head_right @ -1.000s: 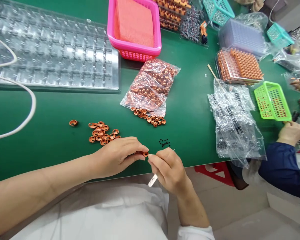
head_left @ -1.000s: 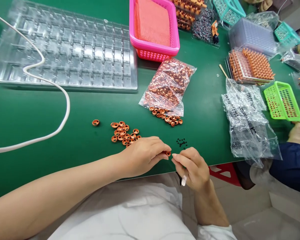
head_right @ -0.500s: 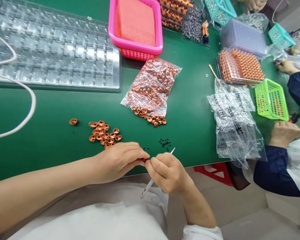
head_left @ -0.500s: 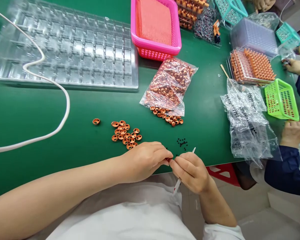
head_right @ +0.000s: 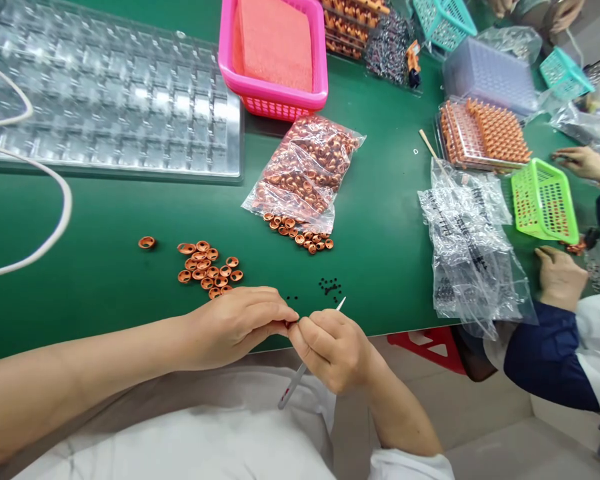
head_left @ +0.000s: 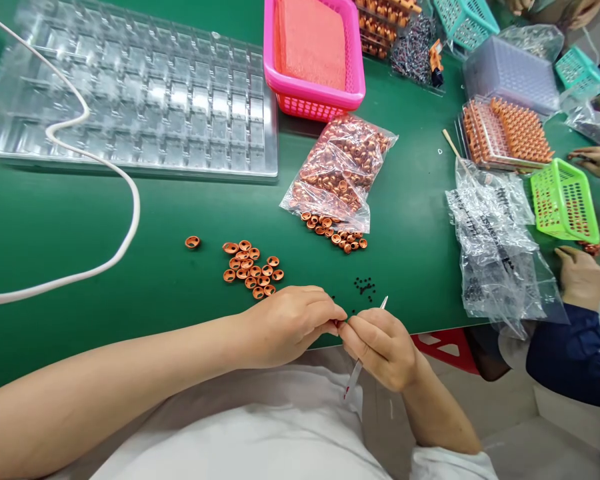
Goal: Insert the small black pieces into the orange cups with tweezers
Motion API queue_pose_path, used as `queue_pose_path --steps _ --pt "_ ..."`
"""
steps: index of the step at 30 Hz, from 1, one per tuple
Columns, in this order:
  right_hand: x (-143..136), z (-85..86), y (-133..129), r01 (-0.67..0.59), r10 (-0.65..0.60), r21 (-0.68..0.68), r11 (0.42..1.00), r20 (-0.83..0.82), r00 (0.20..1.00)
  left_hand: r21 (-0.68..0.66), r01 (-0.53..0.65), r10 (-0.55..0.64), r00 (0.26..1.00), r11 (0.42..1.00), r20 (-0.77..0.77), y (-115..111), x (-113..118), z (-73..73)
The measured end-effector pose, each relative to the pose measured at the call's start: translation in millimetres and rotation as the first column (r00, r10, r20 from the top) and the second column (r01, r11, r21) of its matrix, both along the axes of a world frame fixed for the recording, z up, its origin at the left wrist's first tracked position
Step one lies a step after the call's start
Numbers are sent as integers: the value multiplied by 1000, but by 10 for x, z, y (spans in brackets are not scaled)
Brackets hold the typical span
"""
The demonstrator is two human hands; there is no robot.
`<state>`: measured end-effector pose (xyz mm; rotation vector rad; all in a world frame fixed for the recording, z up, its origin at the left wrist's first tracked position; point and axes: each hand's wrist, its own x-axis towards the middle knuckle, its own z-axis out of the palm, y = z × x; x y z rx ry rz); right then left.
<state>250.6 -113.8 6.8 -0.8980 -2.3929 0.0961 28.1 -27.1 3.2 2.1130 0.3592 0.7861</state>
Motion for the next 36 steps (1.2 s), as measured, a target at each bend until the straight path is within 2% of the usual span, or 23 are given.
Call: queue_pose_path --steps 4,11,14,16,18,21,25,28,33,36 --pt "6 -29 -11 -14 13 15 1000 30 999 -12 19 -19 1000 1000 -8 -4 -15 2" --pt "-62 25 56 -8 8 -30 1000 -10 1000 -85 62 -69 995 994 -74 13 -10 -17" --pt "-78 7 54 30 -34 -120 992 -33 999 -160 54 -67 995 986 -77 33 -10 -23" --pt "-86 1 30 67 -90 -189 980 -115 989 -246 46 -66 995 968 -73 46 -14 -16" --pt "-96 11 -9 115 -177 -237 965 -257 950 -347 42 -61 997 937 -43 59 -19 2" --pt "-104 36 -77 209 -330 -304 930 -434 838 -488 47 -66 998 872 -22 80 -26 48" --pt "-97 19 -156 329 -484 -363 872 -529 697 -581 60 -91 996 811 -23 87 -29 72" --pt "-98 -25 -201 392 -541 -374 841 -556 631 -597 70 -72 997 799 21 67 -23 41" --pt "-114 -68 -260 446 -601 -403 799 -543 587 -612 45 -58 998 789 -2 55 -11 51" --pt "-108 -75 -282 445 -604 -408 797 -552 575 -570 7 -51 997 821 -62 97 -33 104"
